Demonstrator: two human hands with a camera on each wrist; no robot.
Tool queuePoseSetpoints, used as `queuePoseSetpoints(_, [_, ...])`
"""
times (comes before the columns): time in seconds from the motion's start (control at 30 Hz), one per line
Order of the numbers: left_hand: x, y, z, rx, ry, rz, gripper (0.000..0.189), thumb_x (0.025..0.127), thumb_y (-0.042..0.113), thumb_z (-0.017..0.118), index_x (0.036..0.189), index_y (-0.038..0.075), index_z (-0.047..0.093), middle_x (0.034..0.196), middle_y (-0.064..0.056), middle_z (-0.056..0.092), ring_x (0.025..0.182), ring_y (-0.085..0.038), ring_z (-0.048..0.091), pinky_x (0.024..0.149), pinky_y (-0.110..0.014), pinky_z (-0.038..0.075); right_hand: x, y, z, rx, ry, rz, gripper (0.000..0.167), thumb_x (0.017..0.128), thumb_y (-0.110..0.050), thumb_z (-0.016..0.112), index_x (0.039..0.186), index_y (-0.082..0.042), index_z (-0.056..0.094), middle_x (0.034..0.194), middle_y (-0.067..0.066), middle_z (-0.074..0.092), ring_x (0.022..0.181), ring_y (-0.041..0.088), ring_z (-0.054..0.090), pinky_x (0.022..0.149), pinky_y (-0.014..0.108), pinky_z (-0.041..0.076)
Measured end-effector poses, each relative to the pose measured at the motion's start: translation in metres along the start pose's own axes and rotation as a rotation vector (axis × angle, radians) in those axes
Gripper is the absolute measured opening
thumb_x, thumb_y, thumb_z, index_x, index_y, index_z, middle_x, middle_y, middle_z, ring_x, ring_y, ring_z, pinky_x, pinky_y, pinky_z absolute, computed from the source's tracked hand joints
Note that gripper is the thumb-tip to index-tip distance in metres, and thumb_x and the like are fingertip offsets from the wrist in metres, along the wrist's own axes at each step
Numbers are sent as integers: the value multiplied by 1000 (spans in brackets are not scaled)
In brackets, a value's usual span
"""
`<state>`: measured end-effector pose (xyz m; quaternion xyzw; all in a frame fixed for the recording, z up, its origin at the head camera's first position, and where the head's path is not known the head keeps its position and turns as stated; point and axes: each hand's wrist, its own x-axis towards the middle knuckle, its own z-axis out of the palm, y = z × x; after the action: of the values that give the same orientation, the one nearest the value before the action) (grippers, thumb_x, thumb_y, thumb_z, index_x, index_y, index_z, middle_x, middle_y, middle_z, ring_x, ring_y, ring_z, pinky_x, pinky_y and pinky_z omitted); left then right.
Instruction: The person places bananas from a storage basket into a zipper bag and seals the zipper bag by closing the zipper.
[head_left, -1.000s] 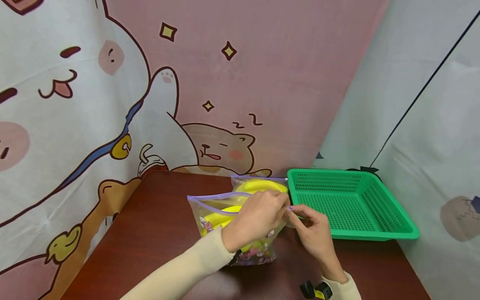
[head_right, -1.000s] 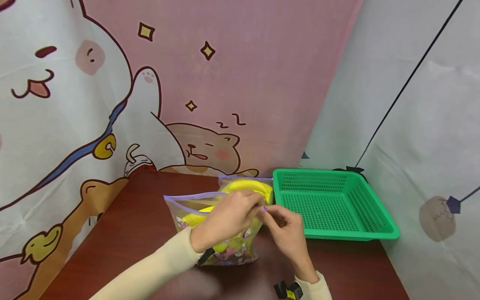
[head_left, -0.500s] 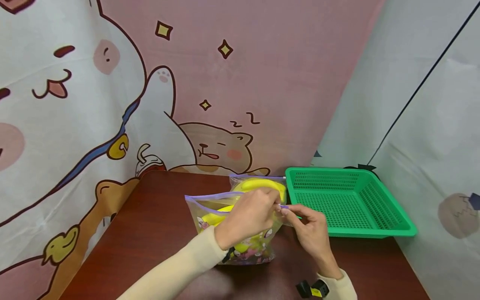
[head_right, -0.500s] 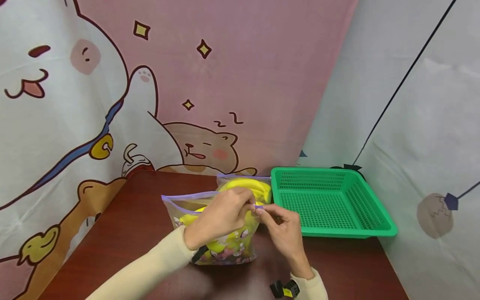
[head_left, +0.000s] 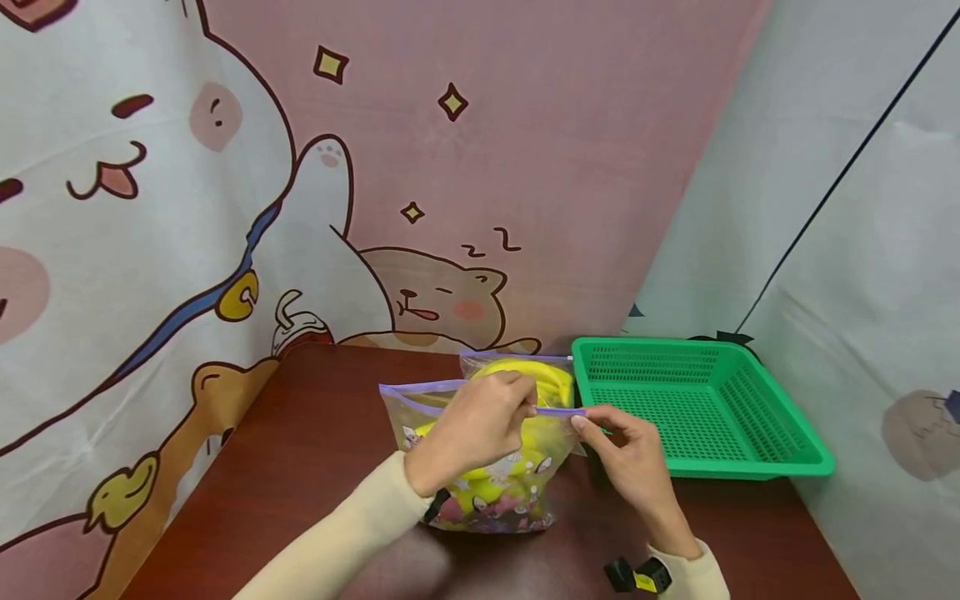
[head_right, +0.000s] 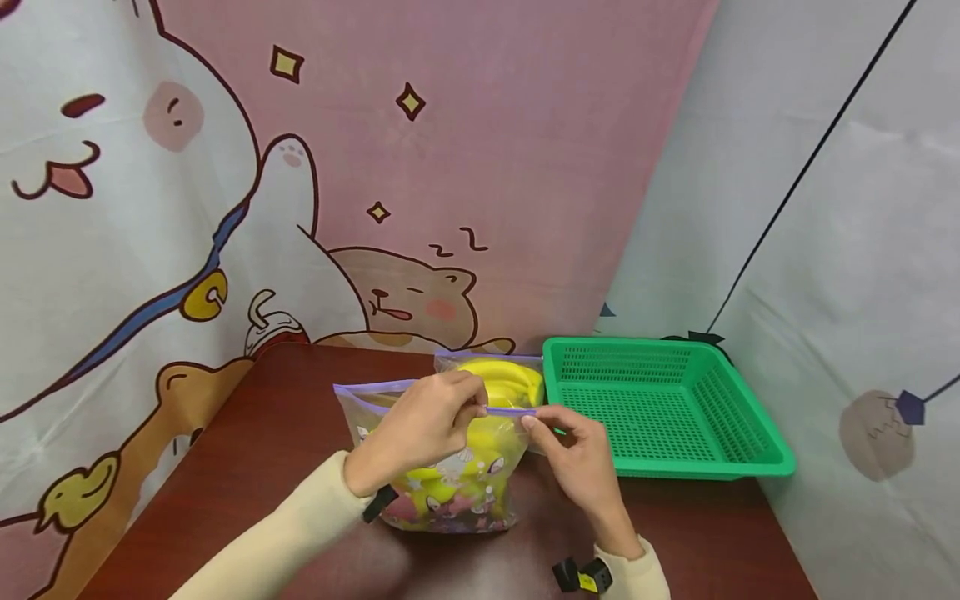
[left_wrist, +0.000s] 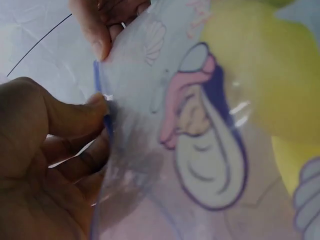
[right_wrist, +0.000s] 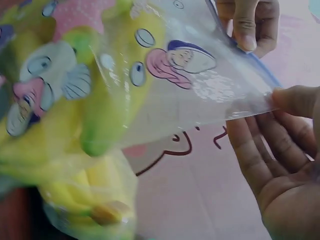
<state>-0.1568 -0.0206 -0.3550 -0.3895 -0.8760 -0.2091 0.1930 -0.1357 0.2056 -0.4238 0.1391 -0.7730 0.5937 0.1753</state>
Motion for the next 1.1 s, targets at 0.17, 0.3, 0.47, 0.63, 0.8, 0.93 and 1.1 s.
queuePoseSetpoints(0.17, [0, -3, -1, -43, -36, 7, 10, 96, 6, 67, 88, 13, 68, 80, 6, 61, 68, -4, 50, 62, -15, 42, 6, -10, -8, -134, -95, -93, 16, 96, -7, 71, 110, -14, 75, 99, 4, 75, 86, 9, 72, 73, 24, 61])
queuePoseSetpoints(0.3, [-1, -3, -1, -53, -58, 14, 4, 96, 11, 69, 96, 12, 73, 89, 5, 68, 75, -4, 56, 69, -17, 49, 14, -22, -10, -302, -132, -224, 21, 92, -9, 76, 108, -23, 75, 99, -6, 76, 88, 3, 69, 74, 21, 60])
queuePoseSetpoints(0.47, [0, -5, -3, -61, -76, 30, 4, 96, 14, 71, 99, 14, 74, 97, 4, 71, 78, -4, 61, 69, -16, 50, 24, -38, -7, -449, -204, -450, 21, 85, -5, 82, 97, -22, 77, 91, -13, 71, 77, 1, 61, 67, 13, 50])
queuePoseSetpoints(0.63, [0, -7, -3, -78, -70, 55, 4, 95, 12, 71, 97, 14, 73, 96, 5, 71, 74, -5, 60, 66, -15, 47, 30, -51, -2, -525, -251, -594, 22, 79, 1, 85, 93, -14, 78, 88, -7, 67, 76, 7, 54, 64, 12, 43])
queuePoseSetpoints(0.8, [-1, -9, -4, -89, -52, 64, 6, 93, 9, 71, 94, 14, 71, 94, 4, 70, 76, -5, 58, 68, -16, 48, 33, -57, 0, -586, -274, -619, 19, 81, 0, 83, 91, -14, 76, 89, -6, 66, 78, 6, 52, 62, 19, 47])
queuePoseSetpoints(0.93, [-4, -10, -4, -113, -57, 63, 6, 94, 7, 71, 94, 13, 70, 93, 3, 69, 79, -6, 58, 69, -16, 48, 33, -56, 0, -582, -277, -617, 17, 84, 0, 81, 91, -14, 74, 89, -7, 64, 77, 5, 51, 61, 20, 47])
queuePoseSetpoints(1.1, [-5, -14, -5, -143, -59, 74, 6, 94, 5, 69, 94, 12, 68, 93, 1, 69, 80, -7, 57, 69, -15, 48, 33, -53, -1, -571, -275, -608, 18, 84, 1, 80, 90, -14, 73, 88, -7, 64, 76, 3, 49, 61, 16, 44])
